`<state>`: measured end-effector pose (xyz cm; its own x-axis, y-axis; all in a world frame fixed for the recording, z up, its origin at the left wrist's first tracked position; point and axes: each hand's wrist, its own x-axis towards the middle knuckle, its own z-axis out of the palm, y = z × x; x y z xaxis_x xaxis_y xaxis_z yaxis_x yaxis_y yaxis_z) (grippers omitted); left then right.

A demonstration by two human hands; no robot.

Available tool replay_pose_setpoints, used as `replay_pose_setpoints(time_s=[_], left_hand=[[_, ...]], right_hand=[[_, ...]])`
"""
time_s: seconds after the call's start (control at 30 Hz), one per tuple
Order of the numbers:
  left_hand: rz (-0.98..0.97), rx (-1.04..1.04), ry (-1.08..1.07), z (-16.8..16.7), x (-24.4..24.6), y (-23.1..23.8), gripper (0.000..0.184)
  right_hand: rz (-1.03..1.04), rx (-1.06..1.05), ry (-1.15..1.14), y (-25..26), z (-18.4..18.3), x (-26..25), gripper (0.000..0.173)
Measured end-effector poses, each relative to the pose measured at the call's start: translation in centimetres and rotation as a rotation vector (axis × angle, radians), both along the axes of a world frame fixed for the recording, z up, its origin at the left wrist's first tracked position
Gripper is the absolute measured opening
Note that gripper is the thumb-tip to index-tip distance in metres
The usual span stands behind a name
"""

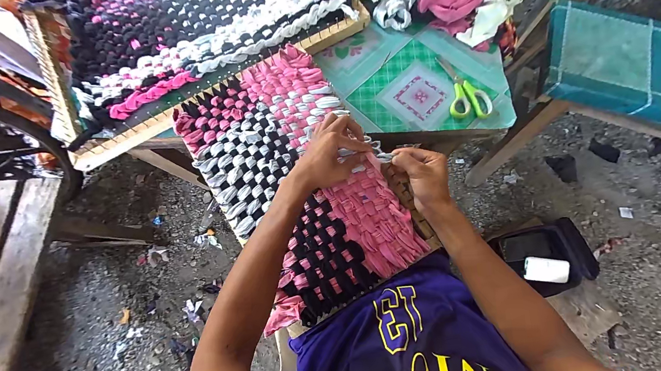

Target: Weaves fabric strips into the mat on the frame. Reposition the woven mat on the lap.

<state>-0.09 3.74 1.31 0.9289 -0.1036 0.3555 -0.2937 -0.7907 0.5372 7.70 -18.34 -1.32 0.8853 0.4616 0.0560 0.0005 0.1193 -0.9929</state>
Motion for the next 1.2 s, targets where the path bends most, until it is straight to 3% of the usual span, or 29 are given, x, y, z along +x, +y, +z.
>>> replay_pose_setpoints(time_s=[0.13,0.27,0.33,0.43,0.5,0.57,0.63,0.8,0.9,1.07,1.2], left_hand=[[0.093,-0.074,0.034,1.0,0.1,-2.7,0.033],[0.131,0.019,0.041,-0.8,-0.3,-3.2,0.017],[0.132,0.009,0.043,-2.4,-1.1,-3.0,0.02],[0.143,-0.048,-0.036,-3.1,-1.3,-3.3,0.022],[0.151,-0.129,-0.081,-3.1,-1.0,-3.7,0.021],[0.165,-0.22,-0.113,-2.5,-1.0,-3.9,0.018],[0.189,-0.299,-0.135,-2.0,-1.0,-4.2,0.014],[0.213,-0.515,-0.207,-1.1,-0.8,-4.8,0.01],[0.24,-0.581,-0.206,-0.6,-0.7,-5.1,0.009],[0.212,-0.506,-0.155,-0.2,-1.0,-5.1,0.007],[0.088,-0.382,-0.095,-0.1,-1.1,-4.2,0.016]], right_hand=[[0.073,0.058,0.174,-0.2,-0.4,0.5,0.015],[0.187,0.337,0.316,-1.2,-0.9,2.9,0.016],[0.15,0.412,0.265,-3.0,0.4,5.9,0.02],[0.13,0.163,-0.081,-4.9,3.0,7.4,0.015],[0.26,-0.068,-0.283,-5.3,4.2,6.3,0.027],[0.348,-0.234,-0.398,-4.6,4.7,4.1,0.03],[0.31,-0.339,-0.461,-3.5,4.6,1.6,0.025],[0.081,-0.297,-0.501,-1.2,3.0,-0.9,0.021],[0.11,-0.217,-0.409,-0.6,2.3,-0.6,0.024],[0.181,-0.299,-0.397,-1.6,3.1,-0.6,0.011],[0.226,-0.194,-0.282,-1.5,2.5,-0.3,0.012]])
